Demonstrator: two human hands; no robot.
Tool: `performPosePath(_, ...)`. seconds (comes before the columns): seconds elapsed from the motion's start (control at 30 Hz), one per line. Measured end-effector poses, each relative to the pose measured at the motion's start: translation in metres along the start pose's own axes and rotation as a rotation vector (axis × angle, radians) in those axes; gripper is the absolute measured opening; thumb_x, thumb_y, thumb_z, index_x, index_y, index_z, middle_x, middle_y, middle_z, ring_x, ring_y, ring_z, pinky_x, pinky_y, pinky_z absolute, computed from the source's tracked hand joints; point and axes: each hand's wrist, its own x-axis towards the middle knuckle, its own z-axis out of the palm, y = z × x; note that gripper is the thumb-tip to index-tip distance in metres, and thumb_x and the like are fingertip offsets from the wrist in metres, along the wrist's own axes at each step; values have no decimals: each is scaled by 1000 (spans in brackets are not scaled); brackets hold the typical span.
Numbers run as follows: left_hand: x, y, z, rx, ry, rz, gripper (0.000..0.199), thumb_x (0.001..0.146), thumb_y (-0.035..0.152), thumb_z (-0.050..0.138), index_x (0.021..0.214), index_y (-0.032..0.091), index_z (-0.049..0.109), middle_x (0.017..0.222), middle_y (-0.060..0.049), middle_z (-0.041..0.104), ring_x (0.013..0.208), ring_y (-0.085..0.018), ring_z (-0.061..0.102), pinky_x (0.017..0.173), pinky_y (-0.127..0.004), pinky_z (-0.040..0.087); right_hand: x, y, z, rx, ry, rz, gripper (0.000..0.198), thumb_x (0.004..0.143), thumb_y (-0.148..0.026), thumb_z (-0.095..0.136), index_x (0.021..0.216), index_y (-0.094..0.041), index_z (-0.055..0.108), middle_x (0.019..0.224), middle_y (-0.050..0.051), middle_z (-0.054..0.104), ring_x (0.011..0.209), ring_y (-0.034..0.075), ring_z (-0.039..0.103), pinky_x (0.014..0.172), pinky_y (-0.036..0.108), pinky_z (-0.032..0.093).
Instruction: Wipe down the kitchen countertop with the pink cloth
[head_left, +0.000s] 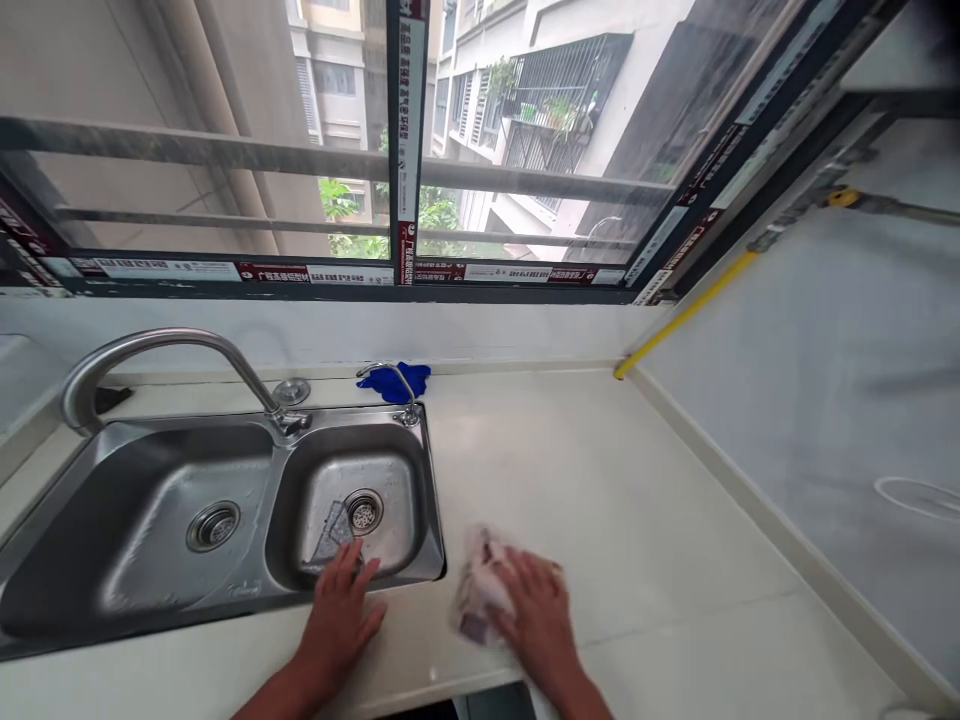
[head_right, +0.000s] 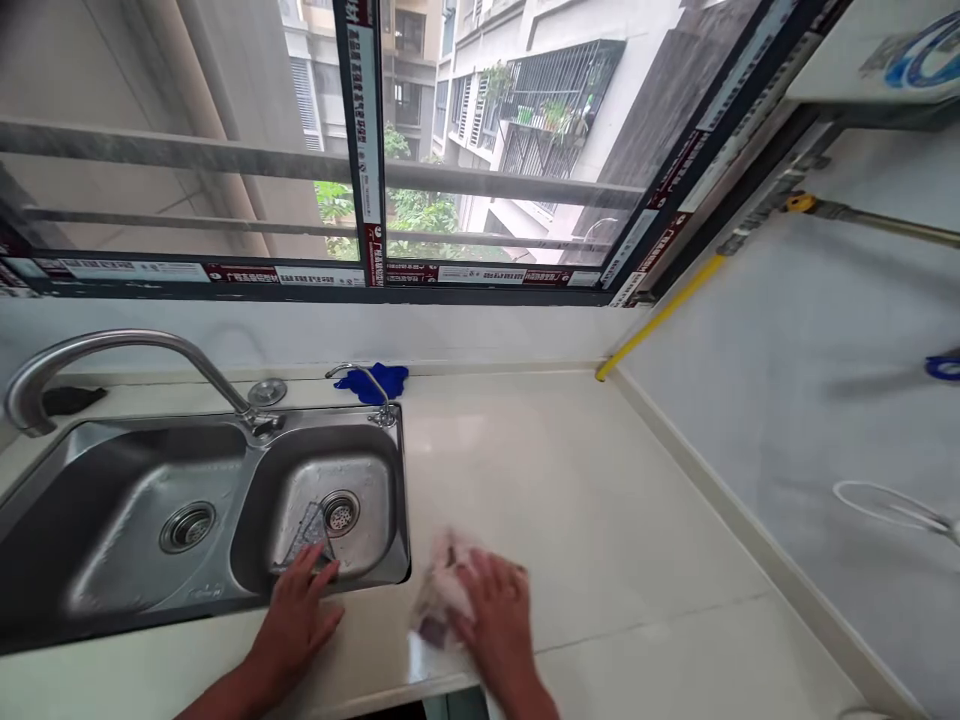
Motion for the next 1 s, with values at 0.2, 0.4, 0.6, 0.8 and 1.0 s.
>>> performPosePath(0.2, -54, -39, -19, 126, -31, -61, 43, 92, 41, 53, 131, 25, 57, 151, -14, 43, 140, -34, 38, 104, -51, 42, -1, 124, -38, -53, 216, 897, 62, 93, -58, 37, 143, -24, 49, 151, 14, 41, 132, 39, 38, 103, 62, 31)
performPosePath(0.4, -72, -48, -26, 57, -19, -163, 42, 94, 41, 50, 130, 21, 56, 149, -16, 44, 142, -34, 37, 109, -53, 39, 3, 50, -18, -68, 298, 999, 58, 93, -53, 37, 138, -20, 52, 144, 19, 45, 127, 45, 38, 98, 67, 32)
performPosePath(0.6, -72, -46, -31, -101, -31, -200, 41, 95, 35, 50, 134, 22, 52, 149, -13, 45, 142, -31, 37, 110, -52, 40, -21, -124, 27, 6, 116, 183, 42, 87, -41, 55, 125, -26, 62, 140, 12, 51, 133, 41, 34, 107, 62, 27)
performPosePath(0.8, -71, -41, -39, -235, 55, -280, 39, 96, 32, 45, 134, 21, 48, 146, -13, 45, 140, -29, 39, 112, -53, 41, 3, -241, 28, 241, -201, -348, 59, 82, -39, 69, 139, -35, 51, 152, 3, 40, 140, 36, 25, 114, 58, 20)
performPosePath(1.0, -107, -32, -72, -235, 190, -488, 38, 98, 31, 42, 135, 23, 46, 144, -13, 45, 139, -26, 40, 113, -52, 41, 12, -222, 21, 247, -269, -583, 57, 81, -44, 74, 136, -39, 57, 151, 1, 43, 139, 35, 30, 113, 53, 26)
